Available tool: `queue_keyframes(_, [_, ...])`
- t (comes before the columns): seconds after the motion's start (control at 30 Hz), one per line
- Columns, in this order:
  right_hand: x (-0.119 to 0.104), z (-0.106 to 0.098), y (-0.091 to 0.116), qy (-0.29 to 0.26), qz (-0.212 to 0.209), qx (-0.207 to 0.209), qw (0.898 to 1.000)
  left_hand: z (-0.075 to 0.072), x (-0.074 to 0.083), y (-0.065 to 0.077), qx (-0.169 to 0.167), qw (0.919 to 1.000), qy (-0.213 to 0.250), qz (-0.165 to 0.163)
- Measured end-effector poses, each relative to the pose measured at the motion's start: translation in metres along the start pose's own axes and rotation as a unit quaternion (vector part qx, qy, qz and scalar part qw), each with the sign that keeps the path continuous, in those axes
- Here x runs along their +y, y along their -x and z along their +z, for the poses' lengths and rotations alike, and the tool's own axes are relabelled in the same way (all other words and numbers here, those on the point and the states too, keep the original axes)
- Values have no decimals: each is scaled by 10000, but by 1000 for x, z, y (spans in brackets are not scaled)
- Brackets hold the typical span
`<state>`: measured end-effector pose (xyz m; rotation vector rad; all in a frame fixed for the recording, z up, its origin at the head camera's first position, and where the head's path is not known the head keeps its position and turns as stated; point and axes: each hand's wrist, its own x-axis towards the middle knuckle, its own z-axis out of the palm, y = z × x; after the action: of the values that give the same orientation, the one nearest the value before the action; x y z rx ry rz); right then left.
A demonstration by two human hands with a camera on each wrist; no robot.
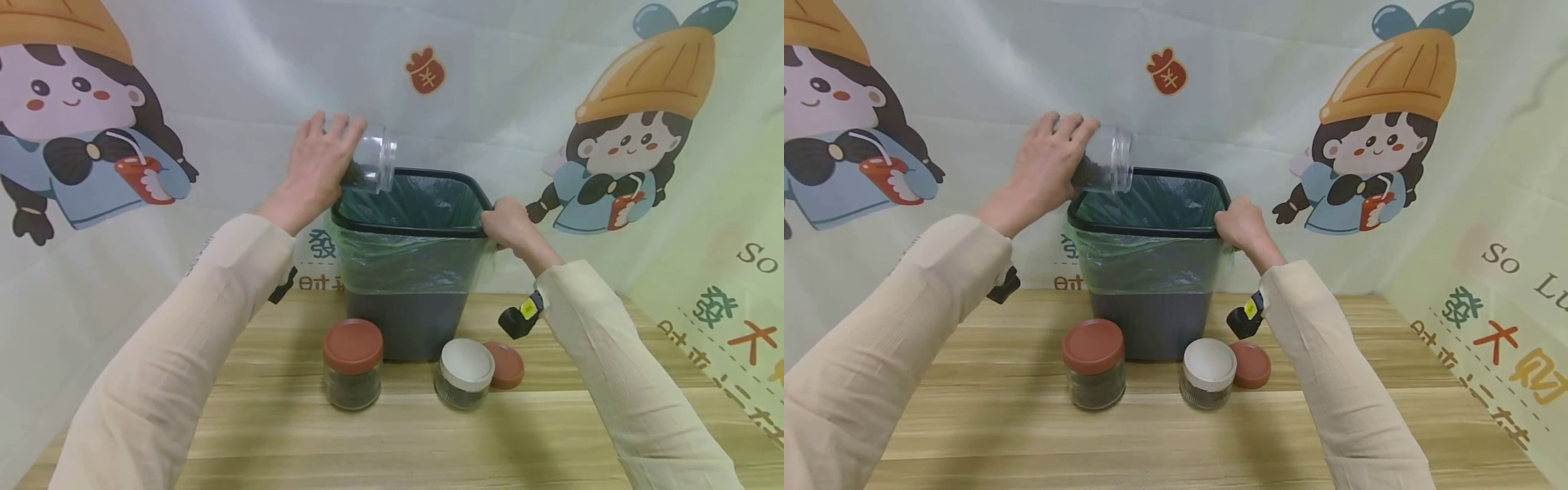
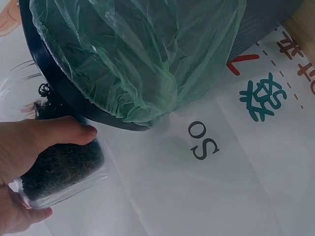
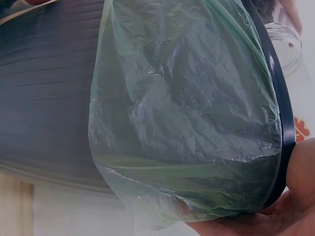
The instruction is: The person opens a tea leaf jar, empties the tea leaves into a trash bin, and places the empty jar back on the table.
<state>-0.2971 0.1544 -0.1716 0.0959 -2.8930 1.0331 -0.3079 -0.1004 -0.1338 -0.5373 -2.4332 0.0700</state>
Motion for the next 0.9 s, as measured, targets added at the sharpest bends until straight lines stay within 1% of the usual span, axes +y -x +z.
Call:
queue_keyframes(0.17, [1, 0, -1, 0, 20, 15, 10000, 1, 3, -1, 35, 9995, -292, 122])
queue_keyframes(0.3, [1, 1, 0, 13, 32, 25, 10000, 1, 6, -2, -14, 9984, -513, 219])
queue_keyframes(0.4, [1, 1, -1, 25, 75, 62, 9999, 1, 8, -3, -62, 9979, -576, 281])
queue_keyframes(0.57, [2, 2, -2, 25, 57, 117, 9999, -1, 11, -4, -228, 9973, -638, 294])
queue_keyframes(0.77, [2, 2, -2, 14, 39, 100, 9999, -2, 12, -5, -386, 9950, -861, 325])
queue_keyframes(0.9, [2, 1, -2, 31, 32, 141, 9999, -2, 13, -6, -374, 9933, -1022, 390])
